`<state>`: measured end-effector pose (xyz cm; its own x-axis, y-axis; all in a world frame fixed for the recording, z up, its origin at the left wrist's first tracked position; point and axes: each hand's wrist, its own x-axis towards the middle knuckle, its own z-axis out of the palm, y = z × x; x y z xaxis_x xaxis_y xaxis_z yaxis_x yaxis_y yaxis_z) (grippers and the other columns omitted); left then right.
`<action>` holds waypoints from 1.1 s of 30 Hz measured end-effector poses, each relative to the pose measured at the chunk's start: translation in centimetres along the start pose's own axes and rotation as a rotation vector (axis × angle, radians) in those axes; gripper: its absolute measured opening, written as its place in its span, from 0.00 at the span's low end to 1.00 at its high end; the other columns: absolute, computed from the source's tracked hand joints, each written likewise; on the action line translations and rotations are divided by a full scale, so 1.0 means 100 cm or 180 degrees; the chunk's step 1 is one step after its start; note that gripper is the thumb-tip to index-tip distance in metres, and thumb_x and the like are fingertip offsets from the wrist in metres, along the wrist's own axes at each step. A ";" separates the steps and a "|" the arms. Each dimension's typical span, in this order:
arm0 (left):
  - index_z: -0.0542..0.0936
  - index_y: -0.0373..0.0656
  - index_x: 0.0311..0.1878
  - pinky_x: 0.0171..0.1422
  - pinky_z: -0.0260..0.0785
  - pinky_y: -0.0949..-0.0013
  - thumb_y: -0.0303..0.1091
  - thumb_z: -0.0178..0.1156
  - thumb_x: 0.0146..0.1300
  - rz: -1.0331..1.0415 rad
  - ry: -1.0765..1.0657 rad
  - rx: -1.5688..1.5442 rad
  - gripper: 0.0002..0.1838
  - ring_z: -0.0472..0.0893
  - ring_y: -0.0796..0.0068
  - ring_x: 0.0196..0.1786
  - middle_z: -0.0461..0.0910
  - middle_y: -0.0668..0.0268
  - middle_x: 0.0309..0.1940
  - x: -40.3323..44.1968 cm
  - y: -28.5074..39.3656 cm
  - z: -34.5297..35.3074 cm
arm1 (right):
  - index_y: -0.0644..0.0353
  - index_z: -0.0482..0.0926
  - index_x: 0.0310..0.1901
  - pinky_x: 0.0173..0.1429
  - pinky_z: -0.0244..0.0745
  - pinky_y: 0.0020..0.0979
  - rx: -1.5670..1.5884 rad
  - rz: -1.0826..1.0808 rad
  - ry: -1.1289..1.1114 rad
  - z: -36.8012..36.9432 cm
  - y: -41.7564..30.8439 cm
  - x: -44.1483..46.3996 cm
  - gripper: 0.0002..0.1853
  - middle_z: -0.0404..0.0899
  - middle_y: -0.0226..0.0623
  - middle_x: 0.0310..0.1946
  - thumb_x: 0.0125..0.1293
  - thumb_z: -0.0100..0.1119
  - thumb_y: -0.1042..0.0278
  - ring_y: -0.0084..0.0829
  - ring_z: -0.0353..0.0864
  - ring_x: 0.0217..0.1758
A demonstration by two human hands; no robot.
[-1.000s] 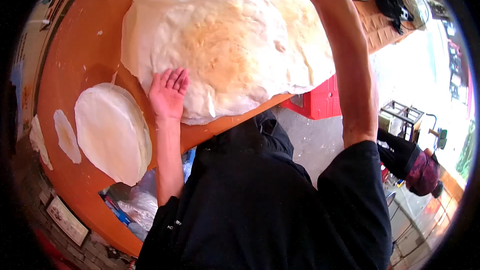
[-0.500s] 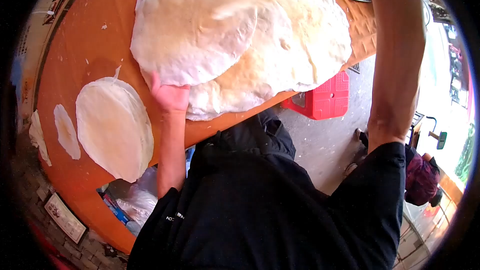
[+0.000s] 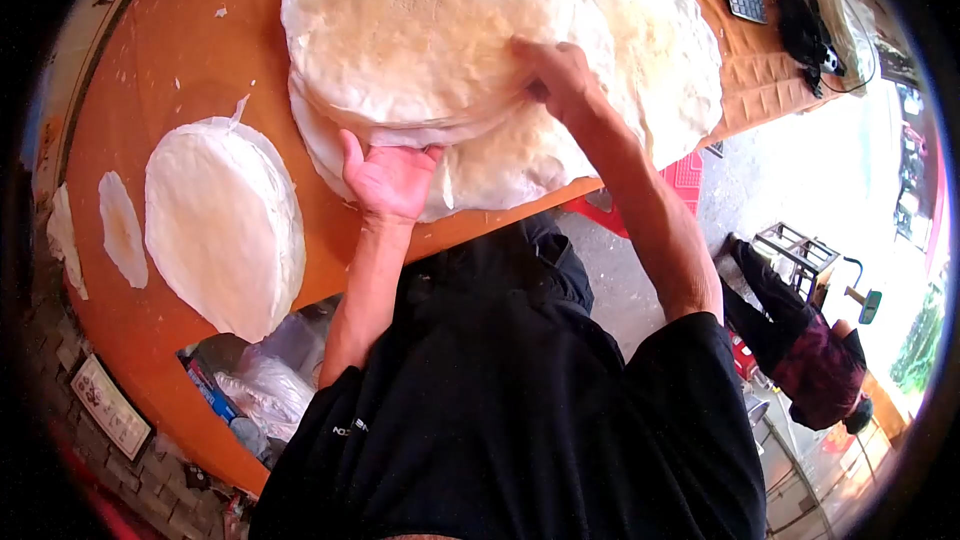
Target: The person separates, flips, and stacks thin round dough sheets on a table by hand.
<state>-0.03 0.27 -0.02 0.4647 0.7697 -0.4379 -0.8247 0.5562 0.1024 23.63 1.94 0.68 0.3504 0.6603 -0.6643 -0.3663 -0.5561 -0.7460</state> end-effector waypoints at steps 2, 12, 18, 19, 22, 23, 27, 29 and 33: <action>0.61 0.46 0.70 0.68 0.56 0.49 0.69 0.45 0.62 -0.0025 -0.0154 0.0072 0.43 0.63 0.58 0.67 0.62 0.62 0.69 0.002 0.003 -0.003 | 0.71 0.80 0.36 0.26 0.73 0.30 -0.0303 0.0029 -0.0154 0.007 -0.003 -0.024 0.20 0.79 0.41 0.26 0.60 0.64 0.55 0.31 0.79 0.25; 0.67 0.42 0.65 0.66 0.66 0.54 0.35 0.56 0.67 0.0540 0.0982 0.1030 0.24 0.71 0.62 0.63 0.72 0.62 0.61 0.018 -0.009 0.005 | 0.68 0.78 0.39 0.30 0.76 0.31 -0.0988 0.0521 -0.0727 -0.005 0.010 -0.057 0.27 0.81 0.41 0.27 0.64 0.58 0.43 0.34 0.82 0.25; 0.70 0.41 0.62 0.59 0.75 0.57 0.27 0.54 0.67 0.0624 0.0643 0.0860 0.20 0.77 0.67 0.57 0.73 0.62 0.58 -0.015 0.012 0.023 | 0.61 0.75 0.53 0.45 0.79 0.34 0.1377 0.0583 -0.0581 -0.034 -0.009 -0.042 0.30 0.82 0.39 0.33 0.64 0.56 0.40 0.37 0.83 0.38; 0.69 0.40 0.62 0.58 0.75 0.57 0.27 0.54 0.67 0.0632 0.0700 0.1116 0.20 0.77 0.67 0.56 0.73 0.62 0.58 -0.021 0.012 0.020 | 0.61 0.75 0.53 0.45 0.79 0.34 0.1400 0.0566 -0.0570 -0.027 -0.009 -0.038 0.30 0.82 0.39 0.33 0.64 0.56 0.40 0.37 0.83 0.38; 0.69 0.40 0.63 0.57 0.75 0.58 0.28 0.54 0.67 0.0209 0.0989 0.1400 0.21 0.77 0.68 0.56 0.73 0.63 0.58 -0.032 0.017 -0.015 | 0.68 0.79 0.48 0.41 0.74 0.29 0.0192 -0.0503 -0.0418 -0.026 0.003 -0.020 0.25 0.82 0.38 0.35 0.60 0.62 0.52 0.32 0.81 0.37; 0.68 0.41 0.63 0.56 0.75 0.59 0.29 0.54 0.67 0.0180 0.1105 0.1720 0.22 0.77 0.68 0.56 0.73 0.63 0.58 -0.034 0.016 -0.022 | 0.70 0.80 0.44 0.39 0.72 0.27 -0.0843 -0.0765 -0.0219 -0.033 0.010 -0.015 0.21 0.82 0.38 0.34 0.58 0.64 0.58 0.28 0.80 0.35; 0.71 0.41 0.59 0.53 0.73 0.64 0.33 0.56 0.66 0.0203 0.1042 0.1429 0.19 0.77 0.70 0.53 0.75 0.65 0.53 -0.043 0.016 -0.024 | 0.70 0.81 0.41 0.37 0.72 0.26 -0.0550 -0.0560 -0.0079 -0.045 -0.007 -0.047 0.18 0.82 0.36 0.30 0.57 0.65 0.62 0.25 0.80 0.32; 0.74 0.40 0.51 0.52 0.74 0.62 0.32 0.58 0.65 0.0402 0.1208 0.1529 0.13 0.79 0.69 0.50 0.78 0.65 0.47 -0.043 0.017 -0.027 | 0.69 0.81 0.39 0.35 0.74 0.27 -0.0871 -0.0499 0.0080 -0.070 0.012 -0.031 0.18 0.82 0.35 0.29 0.57 0.65 0.59 0.25 0.81 0.30; 0.74 0.35 0.48 0.42 0.78 0.64 0.26 0.57 0.63 0.0242 0.1457 0.2370 0.11 0.81 0.69 0.41 0.78 0.59 0.43 -0.057 0.006 -0.015 | 0.71 0.80 0.36 0.36 0.75 0.32 -0.1518 -0.0459 0.0525 -0.086 0.020 -0.043 0.23 0.82 0.39 0.26 0.52 0.68 0.53 0.30 0.81 0.28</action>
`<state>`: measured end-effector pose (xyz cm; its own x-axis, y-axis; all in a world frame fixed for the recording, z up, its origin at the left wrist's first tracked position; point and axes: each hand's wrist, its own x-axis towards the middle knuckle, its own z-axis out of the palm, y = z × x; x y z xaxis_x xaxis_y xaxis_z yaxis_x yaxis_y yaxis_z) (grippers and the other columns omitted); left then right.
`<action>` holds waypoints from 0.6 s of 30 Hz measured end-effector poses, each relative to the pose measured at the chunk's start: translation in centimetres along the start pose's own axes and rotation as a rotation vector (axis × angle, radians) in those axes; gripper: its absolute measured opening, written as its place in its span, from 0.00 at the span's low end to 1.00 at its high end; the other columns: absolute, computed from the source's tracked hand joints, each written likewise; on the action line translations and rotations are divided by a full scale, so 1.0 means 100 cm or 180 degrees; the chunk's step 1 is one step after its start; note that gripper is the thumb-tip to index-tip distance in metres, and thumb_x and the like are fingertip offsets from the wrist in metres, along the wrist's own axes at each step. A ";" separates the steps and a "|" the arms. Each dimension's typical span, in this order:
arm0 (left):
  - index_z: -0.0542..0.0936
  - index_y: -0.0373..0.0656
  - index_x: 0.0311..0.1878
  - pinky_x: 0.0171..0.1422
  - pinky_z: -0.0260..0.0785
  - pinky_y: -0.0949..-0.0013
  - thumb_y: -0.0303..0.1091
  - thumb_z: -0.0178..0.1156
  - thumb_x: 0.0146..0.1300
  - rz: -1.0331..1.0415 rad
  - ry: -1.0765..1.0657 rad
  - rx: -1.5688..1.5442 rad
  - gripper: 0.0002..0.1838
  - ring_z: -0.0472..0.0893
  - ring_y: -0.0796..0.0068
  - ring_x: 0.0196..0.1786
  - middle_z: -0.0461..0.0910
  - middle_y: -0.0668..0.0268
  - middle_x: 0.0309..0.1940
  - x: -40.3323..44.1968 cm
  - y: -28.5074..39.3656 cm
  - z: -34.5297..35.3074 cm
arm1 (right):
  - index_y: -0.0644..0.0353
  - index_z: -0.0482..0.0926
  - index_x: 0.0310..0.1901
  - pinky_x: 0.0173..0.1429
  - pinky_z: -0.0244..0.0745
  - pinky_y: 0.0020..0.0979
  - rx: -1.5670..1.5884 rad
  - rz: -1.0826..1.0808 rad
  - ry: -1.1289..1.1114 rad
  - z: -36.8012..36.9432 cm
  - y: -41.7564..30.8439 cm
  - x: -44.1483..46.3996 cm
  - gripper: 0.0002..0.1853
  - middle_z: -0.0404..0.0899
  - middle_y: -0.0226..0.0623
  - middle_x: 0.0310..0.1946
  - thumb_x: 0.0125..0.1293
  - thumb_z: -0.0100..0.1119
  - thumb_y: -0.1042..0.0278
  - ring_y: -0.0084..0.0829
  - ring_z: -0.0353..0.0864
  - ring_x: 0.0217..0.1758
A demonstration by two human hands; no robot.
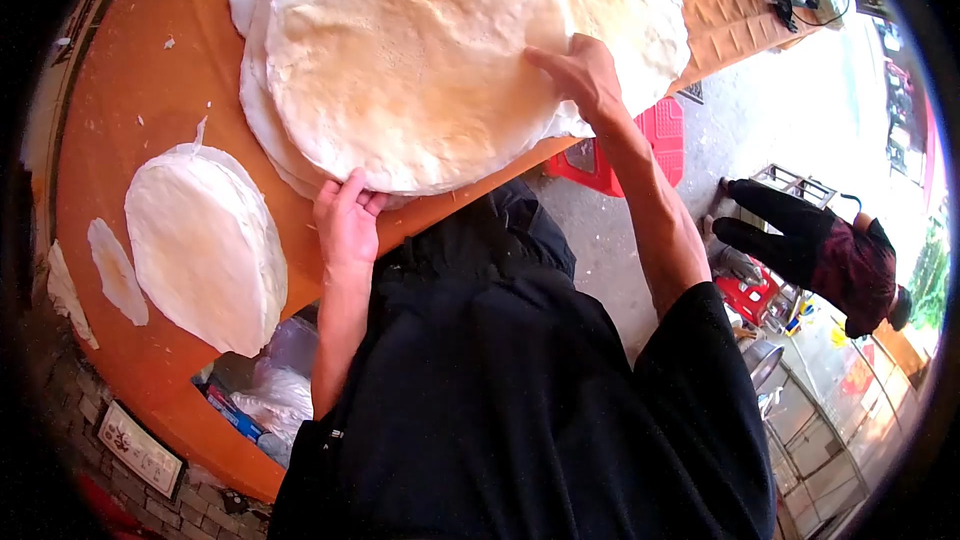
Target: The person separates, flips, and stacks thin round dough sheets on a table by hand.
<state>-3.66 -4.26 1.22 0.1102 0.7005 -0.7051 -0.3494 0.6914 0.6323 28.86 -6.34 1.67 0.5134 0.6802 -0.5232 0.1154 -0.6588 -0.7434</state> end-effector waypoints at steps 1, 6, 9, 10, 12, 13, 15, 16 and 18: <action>0.74 0.35 0.48 0.42 0.78 0.64 0.26 0.57 0.63 -0.0004 0.0000 0.0000 0.11 0.81 0.69 0.41 0.78 0.59 0.43 -0.001 -0.002 -0.002 | 0.71 0.80 0.36 0.36 0.75 0.32 -0.0002 0.0003 0.0000 0.000 0.000 -0.004 0.23 0.82 0.39 0.26 0.52 0.68 0.53 0.30 0.81 0.28; 0.74 0.38 0.46 0.42 0.80 0.67 0.29 0.58 0.65 -0.0170 0.0008 0.0485 0.09 0.83 0.70 0.39 0.80 0.60 0.42 -0.003 -0.002 -0.002 | 0.67 0.79 0.39 0.33 0.75 0.26 -0.1670 -0.0599 0.0971 0.009 -0.010 -0.023 0.21 0.82 0.35 0.28 0.55 0.67 0.55 0.26 0.82 0.29; 0.74 0.37 0.45 0.40 0.80 0.69 0.30 0.58 0.66 -0.0298 0.0077 0.0800 0.09 0.83 0.68 0.38 0.81 0.57 0.41 -0.010 0.003 -0.006 | 0.71 0.79 0.38 0.34 0.75 0.33 0.0941 0.0248 0.0061 0.000 -0.004 -0.013 0.22 0.82 0.41 0.31 0.53 0.68 0.57 0.33 0.82 0.31; 0.74 0.37 0.45 0.40 0.80 0.69 0.30 0.58 0.66 -0.0305 0.0074 0.0805 0.09 0.83 0.68 0.38 0.81 0.57 0.41 -0.011 0.003 -0.008 | 0.72 0.79 0.40 0.34 0.76 0.32 0.0907 0.0286 0.0070 0.000 -0.008 -0.013 0.21 0.83 0.40 0.32 0.56 0.66 0.59 0.34 0.82 0.31; 0.73 0.35 0.43 0.41 0.79 0.70 0.32 0.59 0.65 -0.0304 -0.0123 0.0719 0.10 0.83 0.66 0.38 0.79 0.57 0.37 -0.012 0.001 -0.015 | 0.73 0.79 0.41 0.34 0.76 0.32 0.1368 0.0363 -0.0155 0.000 -0.005 -0.008 0.21 0.83 0.40 0.32 0.57 0.66 0.60 0.34 0.83 0.31; 0.73 0.35 0.43 0.41 0.79 0.70 0.32 0.59 0.65 -0.0300 -0.0103 0.0716 0.10 0.83 0.66 0.38 0.79 0.57 0.37 -0.015 0.001 -0.017 | 0.74 0.79 0.41 0.34 0.76 0.31 0.1830 0.0439 -0.0399 0.002 -0.005 -0.007 0.21 0.83 0.39 0.32 0.57 0.66 0.61 0.34 0.83 0.31; 0.73 0.36 0.43 0.41 0.79 0.69 0.37 0.58 0.66 -0.0445 -0.0257 0.0645 0.13 0.84 0.64 0.39 0.79 0.56 0.36 -0.020 0.001 -0.017 | 0.71 0.81 0.42 0.34 0.77 0.31 0.1819 0.0305 -0.0462 0.005 -0.011 -0.005 0.19 0.83 0.39 0.32 0.58 0.65 0.62 0.34 0.83 0.32; 0.73 0.36 0.43 0.41 0.79 0.69 0.37 0.58 0.66 -0.0438 -0.0255 0.0649 0.13 0.84 0.64 0.39 0.79 0.56 0.36 -0.022 0.000 -0.019 | 0.70 0.81 0.42 0.36 0.78 0.32 0.1399 -0.0517 -0.0561 0.005 -0.018 -0.002 0.18 0.83 0.39 0.33 0.58 0.65 0.62 0.34 0.83 0.33; 0.74 0.36 0.48 0.49 0.78 0.60 0.50 0.54 0.68 -0.0943 -0.0622 0.0475 0.23 0.84 0.56 0.42 0.82 0.52 0.39 -0.026 -0.003 -0.026 | 0.70 0.81 0.43 0.41 0.79 0.30 0.1228 -0.1082 -0.0802 0.001 -0.041 -0.011 0.16 0.83 0.39 0.35 0.59 0.64 0.65 0.31 0.84 0.36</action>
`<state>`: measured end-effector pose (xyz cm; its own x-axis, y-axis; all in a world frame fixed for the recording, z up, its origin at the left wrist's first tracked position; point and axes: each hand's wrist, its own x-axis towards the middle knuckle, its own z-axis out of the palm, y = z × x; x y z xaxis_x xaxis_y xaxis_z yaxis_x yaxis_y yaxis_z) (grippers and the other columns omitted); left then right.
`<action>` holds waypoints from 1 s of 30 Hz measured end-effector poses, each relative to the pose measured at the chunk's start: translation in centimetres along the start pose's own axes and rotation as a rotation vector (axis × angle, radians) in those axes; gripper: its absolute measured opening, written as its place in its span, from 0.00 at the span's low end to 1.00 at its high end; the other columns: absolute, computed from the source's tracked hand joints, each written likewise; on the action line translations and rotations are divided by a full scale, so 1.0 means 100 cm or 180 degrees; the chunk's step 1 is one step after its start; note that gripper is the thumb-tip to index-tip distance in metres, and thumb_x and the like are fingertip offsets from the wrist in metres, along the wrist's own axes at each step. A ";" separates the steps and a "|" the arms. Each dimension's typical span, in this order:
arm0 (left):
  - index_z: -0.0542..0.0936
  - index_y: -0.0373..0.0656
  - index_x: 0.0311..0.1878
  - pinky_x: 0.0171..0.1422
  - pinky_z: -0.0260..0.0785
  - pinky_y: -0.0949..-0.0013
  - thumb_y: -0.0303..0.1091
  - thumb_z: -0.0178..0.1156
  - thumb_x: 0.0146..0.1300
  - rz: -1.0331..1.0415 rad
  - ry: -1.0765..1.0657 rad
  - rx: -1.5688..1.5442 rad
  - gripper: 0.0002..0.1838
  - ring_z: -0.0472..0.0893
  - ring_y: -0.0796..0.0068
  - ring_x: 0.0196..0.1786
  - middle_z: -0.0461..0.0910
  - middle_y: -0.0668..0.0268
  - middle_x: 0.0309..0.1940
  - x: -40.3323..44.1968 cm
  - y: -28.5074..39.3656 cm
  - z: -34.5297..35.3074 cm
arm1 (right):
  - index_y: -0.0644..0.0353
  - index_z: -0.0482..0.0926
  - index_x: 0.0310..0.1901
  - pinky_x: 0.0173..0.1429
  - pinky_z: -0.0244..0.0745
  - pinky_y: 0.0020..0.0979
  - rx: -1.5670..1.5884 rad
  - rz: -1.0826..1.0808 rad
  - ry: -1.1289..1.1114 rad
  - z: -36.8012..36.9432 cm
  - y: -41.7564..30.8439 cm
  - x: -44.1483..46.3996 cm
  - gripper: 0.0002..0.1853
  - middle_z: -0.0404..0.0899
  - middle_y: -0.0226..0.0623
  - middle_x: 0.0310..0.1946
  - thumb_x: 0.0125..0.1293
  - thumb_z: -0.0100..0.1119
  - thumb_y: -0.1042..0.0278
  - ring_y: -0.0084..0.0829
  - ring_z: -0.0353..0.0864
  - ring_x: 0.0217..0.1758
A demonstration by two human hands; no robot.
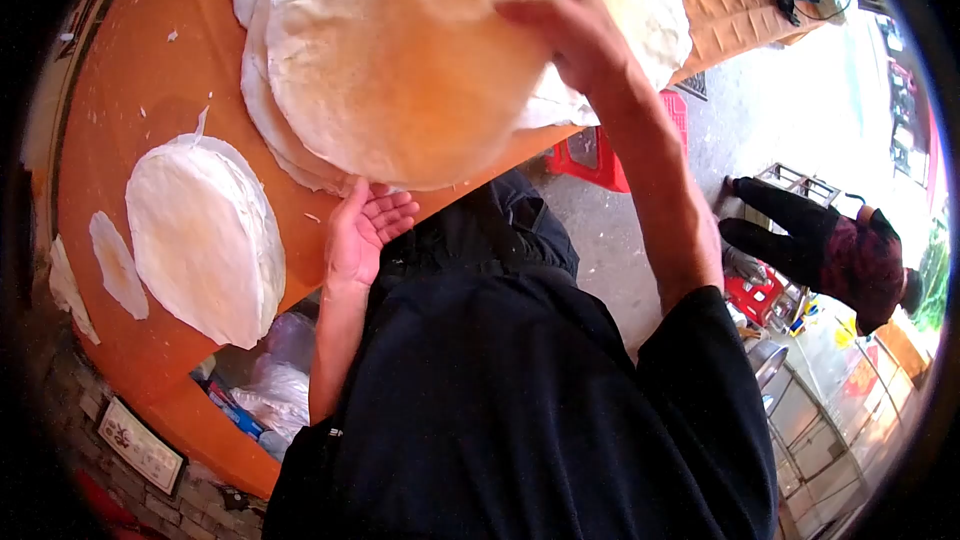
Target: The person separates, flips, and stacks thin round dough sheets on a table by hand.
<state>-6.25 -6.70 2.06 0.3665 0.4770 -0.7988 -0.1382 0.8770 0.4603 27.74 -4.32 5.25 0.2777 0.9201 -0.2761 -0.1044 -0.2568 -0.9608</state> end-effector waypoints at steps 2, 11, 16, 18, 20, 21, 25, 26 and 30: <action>0.72 0.37 0.53 0.52 0.77 0.57 0.54 0.54 0.66 -0.0066 -0.0507 -0.0623 0.27 0.82 0.54 0.47 0.80 0.53 0.46 -0.003 -0.002 -0.005 | 0.70 0.81 0.45 0.45 0.79 0.29 0.0327 0.0183 -0.0006 0.022 -0.066 0.006 0.15 0.84 0.39 0.37 0.60 0.63 0.68 0.29 0.84 0.39; 0.70 0.40 0.59 0.62 0.68 0.48 0.57 0.56 0.64 0.0506 -0.0925 -0.1512 0.31 0.76 0.55 0.55 0.76 0.56 0.54 0.025 0.015 0.024 | 0.71 0.81 0.41 0.45 0.80 0.34 0.0246 0.0294 0.0559 -0.032 -0.031 0.007 0.18 0.83 0.43 0.35 0.54 0.67 0.65 0.35 0.85 0.38; 0.73 0.33 0.52 0.54 0.75 0.57 0.51 0.51 0.69 0.0002 -0.0148 -0.0619 0.26 0.79 0.58 0.46 0.79 0.51 0.44 0.020 -0.006 0.006 | 0.70 0.80 0.44 0.43 0.78 0.29 0.0101 -0.0179 0.0267 -0.026 -0.039 0.026 0.15 0.83 0.38 0.35 0.57 0.65 0.69 0.29 0.84 0.36; 0.73 0.32 0.51 0.50 0.77 0.60 0.49 0.49 0.70 -0.0002 -0.0078 -0.0644 0.25 0.81 0.59 0.44 0.80 0.52 0.41 0.023 -0.011 0.002 | 0.69 0.79 0.48 0.49 0.76 0.28 0.0111 -0.1357 -0.0148 -0.035 -0.046 0.050 0.14 0.82 0.37 0.41 0.63 0.56 0.72 0.29 0.82 0.43; 0.73 0.32 0.50 0.48 0.78 0.62 0.49 0.50 0.70 -0.0149 -0.0475 -0.0215 0.24 0.82 0.59 0.42 0.81 0.52 0.40 0.015 -0.009 0.010 | 0.68 0.78 0.51 0.55 0.73 0.27 0.0285 -0.2059 -0.0569 -0.007 -0.101 0.038 0.14 0.80 0.38 0.47 0.68 0.48 0.74 0.29 0.79 0.50; 0.74 0.33 0.50 0.45 0.79 0.64 0.48 0.50 0.70 -0.0252 -0.0827 0.0172 0.24 0.83 0.60 0.40 0.82 0.52 0.38 0.008 -0.006 0.013 | 0.67 0.78 0.50 0.58 0.71 0.28 0.0347 -0.0681 0.0460 0.016 -0.152 0.019 0.13 0.79 0.37 0.49 0.66 0.50 0.74 0.28 0.77 0.53; 0.76 0.35 0.49 0.43 0.80 0.65 0.44 0.50 0.70 -0.0646 -0.1364 0.0336 0.19 0.85 0.59 0.40 0.83 0.52 0.38 0.004 -0.008 0.041 | 0.68 0.80 0.47 0.50 0.75 0.29 0.0018 -0.0915 0.0745 -0.091 -0.100 0.033 0.14 0.81 0.36 0.43 0.61 0.59 0.70 0.29 0.81 0.44; 0.76 0.36 0.50 0.44 0.80 0.65 0.43 0.50 0.70 -0.0558 -0.1252 0.0284 0.19 0.85 0.59 0.41 0.83 0.52 0.39 0.010 -0.005 0.053 | 0.68 0.80 0.47 0.49 0.77 0.29 0.0154 -0.0459 0.0833 -0.128 -0.073 0.041 0.15 0.82 0.37 0.42 0.60 0.61 0.70 0.29 0.82 0.43; 0.72 0.34 0.53 0.50 0.78 0.63 0.38 0.48 0.72 -0.0174 -0.1312 0.0101 0.16 0.83 0.59 0.48 0.80 0.50 0.45 0.048 0.004 0.097 | 0.72 0.72 0.56 0.53 0.76 0.28 0.0477 0.0497 0.1662 -0.146 0.030 0.020 0.25 0.79 0.41 0.49 0.58 0.63 0.71 0.31 0.79 0.51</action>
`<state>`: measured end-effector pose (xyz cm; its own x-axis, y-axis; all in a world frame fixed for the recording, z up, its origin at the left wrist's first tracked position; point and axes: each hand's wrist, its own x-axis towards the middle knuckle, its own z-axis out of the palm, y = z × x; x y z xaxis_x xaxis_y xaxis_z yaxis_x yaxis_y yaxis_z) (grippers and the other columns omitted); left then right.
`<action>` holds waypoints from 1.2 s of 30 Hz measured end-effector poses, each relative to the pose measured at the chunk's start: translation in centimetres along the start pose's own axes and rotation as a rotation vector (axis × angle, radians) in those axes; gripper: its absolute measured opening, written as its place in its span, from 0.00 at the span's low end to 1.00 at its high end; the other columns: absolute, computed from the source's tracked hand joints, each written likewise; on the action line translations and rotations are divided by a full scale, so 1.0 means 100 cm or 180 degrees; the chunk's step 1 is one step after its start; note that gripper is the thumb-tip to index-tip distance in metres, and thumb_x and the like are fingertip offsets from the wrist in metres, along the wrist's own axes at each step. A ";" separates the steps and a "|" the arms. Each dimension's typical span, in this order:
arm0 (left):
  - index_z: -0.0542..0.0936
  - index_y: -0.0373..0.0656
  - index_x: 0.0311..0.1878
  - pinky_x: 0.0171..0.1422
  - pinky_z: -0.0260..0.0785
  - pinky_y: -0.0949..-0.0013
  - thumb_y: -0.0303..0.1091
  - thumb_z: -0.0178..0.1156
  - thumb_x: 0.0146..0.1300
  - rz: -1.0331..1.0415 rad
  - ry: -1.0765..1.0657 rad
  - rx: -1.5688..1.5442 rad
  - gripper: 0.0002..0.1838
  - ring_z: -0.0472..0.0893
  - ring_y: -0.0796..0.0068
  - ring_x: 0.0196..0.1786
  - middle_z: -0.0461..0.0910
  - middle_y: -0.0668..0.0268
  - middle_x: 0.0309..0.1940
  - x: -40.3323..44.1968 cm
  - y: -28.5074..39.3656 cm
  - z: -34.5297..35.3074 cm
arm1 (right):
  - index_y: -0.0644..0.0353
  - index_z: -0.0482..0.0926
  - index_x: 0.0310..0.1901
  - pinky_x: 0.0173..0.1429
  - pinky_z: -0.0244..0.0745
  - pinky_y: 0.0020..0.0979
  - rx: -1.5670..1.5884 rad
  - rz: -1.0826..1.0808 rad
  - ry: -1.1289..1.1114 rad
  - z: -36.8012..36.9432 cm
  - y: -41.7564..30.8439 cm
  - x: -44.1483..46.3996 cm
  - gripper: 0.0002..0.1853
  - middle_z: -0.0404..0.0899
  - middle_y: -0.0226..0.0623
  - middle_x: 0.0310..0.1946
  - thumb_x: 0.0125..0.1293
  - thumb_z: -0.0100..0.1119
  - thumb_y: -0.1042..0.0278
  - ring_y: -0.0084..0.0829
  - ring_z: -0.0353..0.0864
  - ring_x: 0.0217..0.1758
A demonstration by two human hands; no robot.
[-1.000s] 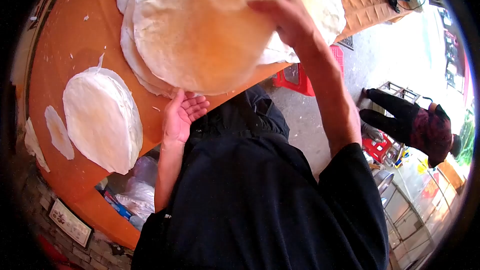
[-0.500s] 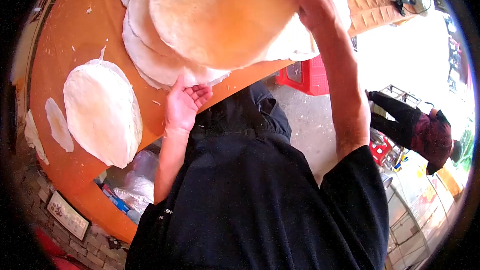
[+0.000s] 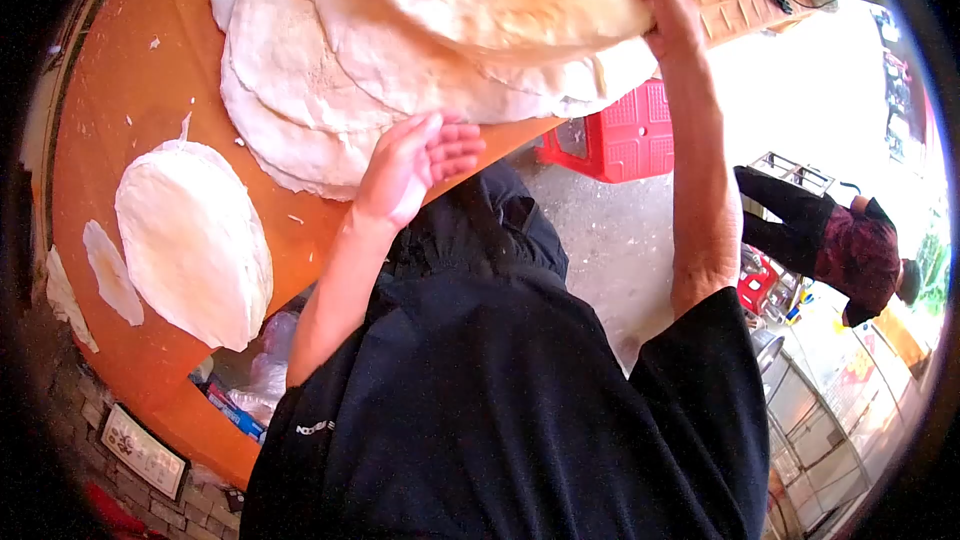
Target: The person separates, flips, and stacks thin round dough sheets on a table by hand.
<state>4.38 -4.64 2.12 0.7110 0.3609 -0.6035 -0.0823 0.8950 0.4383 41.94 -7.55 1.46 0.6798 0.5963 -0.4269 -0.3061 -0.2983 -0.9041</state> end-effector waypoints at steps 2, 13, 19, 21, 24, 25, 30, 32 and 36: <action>0.70 0.32 0.53 0.54 0.77 0.61 0.34 0.48 0.72 0.0054 0.0100 0.0003 0.15 0.81 0.58 0.50 0.78 0.49 0.48 0.028 -0.003 0.005 | 0.74 0.69 0.58 0.56 0.76 0.32 0.0199 0.0257 0.0157 -0.013 0.016 -0.001 0.27 0.78 0.46 0.50 0.58 0.63 0.71 0.35 0.80 0.51; 0.69 0.34 0.52 0.55 0.75 0.62 0.31 0.52 0.69 0.0221 0.0334 -0.0336 0.13 0.79 0.60 0.51 0.76 0.52 0.48 0.063 -0.021 0.038 | 0.74 0.65 0.60 0.56 0.77 0.43 0.0965 0.0810 0.0150 -0.035 0.046 -0.041 0.34 0.74 0.55 0.53 0.50 0.66 0.77 0.46 0.80 0.50; 0.70 0.37 0.50 0.59 0.73 0.61 0.28 0.53 0.67 0.0471 0.0233 -0.0561 0.11 0.79 0.63 0.50 0.77 0.55 0.46 0.069 -0.027 0.044 | 0.64 0.66 0.63 0.55 0.76 0.39 -0.3320 -0.1337 0.1140 -0.008 -0.002 -0.091 0.42 0.76 0.54 0.53 0.49 0.75 0.53 0.46 0.78 0.54; 0.71 0.37 0.50 0.59 0.72 0.60 0.28 0.53 0.67 0.0467 0.0129 -0.0617 0.10 0.79 0.63 0.50 0.77 0.56 0.46 0.069 -0.031 0.045 | 0.63 0.66 0.63 0.63 0.69 0.43 -0.3516 -0.2518 -0.0179 0.015 0.002 -0.105 0.44 0.73 0.54 0.56 0.48 0.75 0.49 0.49 0.71 0.62; 0.73 0.38 0.50 0.60 0.69 0.62 0.28 0.55 0.67 0.0643 -0.0098 -0.0747 0.10 0.77 0.67 0.51 0.78 0.61 0.46 0.075 -0.027 0.044 | 0.60 0.68 0.63 0.67 0.62 0.46 -0.4016 -0.2643 -0.0860 0.058 0.029 -0.128 0.43 0.69 0.53 0.60 0.45 0.75 0.52 0.51 0.65 0.67; 0.73 0.38 0.50 0.60 0.69 0.62 0.28 0.55 0.67 0.0656 -0.0088 -0.0739 0.10 0.77 0.67 0.51 0.78 0.61 0.46 0.076 -0.027 0.044 | 0.59 0.69 0.63 0.67 0.63 0.46 -0.4121 -0.2696 -0.0840 0.064 0.037 -0.131 0.42 0.68 0.53 0.60 0.45 0.75 0.54 0.52 0.65 0.66; 0.74 0.39 0.49 0.63 0.65 0.63 0.27 0.55 0.66 0.0978 -0.0148 -0.0725 0.10 0.76 0.70 0.50 0.78 0.63 0.46 0.088 -0.022 0.053 | 0.59 0.73 0.56 0.60 0.66 0.44 -0.3935 -0.3105 -0.0554 0.064 0.041 -0.124 0.26 0.74 0.45 0.54 0.53 0.66 0.66 0.47 0.72 0.59; 0.74 0.39 0.49 0.63 0.65 0.63 0.28 0.55 0.66 0.1096 -0.0201 -0.0667 0.10 0.76 0.70 0.50 0.78 0.64 0.45 0.090 -0.018 0.057 | 0.59 0.74 0.54 0.59 0.68 0.43 -0.4012 -0.3161 -0.0491 0.056 0.052 -0.111 0.22 0.76 0.45 0.51 0.56 0.62 0.69 0.46 0.74 0.58; 0.74 0.38 0.48 0.59 0.70 0.63 0.27 0.54 0.66 0.0771 -0.0052 -0.0294 0.09 0.78 0.69 0.49 0.78 0.62 0.44 0.068 -0.004 0.051 | 0.54 0.80 0.42 0.38 0.79 0.39 -0.4347 -0.3093 -0.0371 0.047 0.014 -0.093 0.09 0.83 0.44 0.34 0.63 0.50 0.71 0.43 0.84 0.38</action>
<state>12.75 -3.84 1.25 0.6740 0.5640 -0.4771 -0.3143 0.8034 0.5057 32.01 -9.99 4.05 0.1873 0.9647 0.1849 0.9739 -0.1579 -0.1629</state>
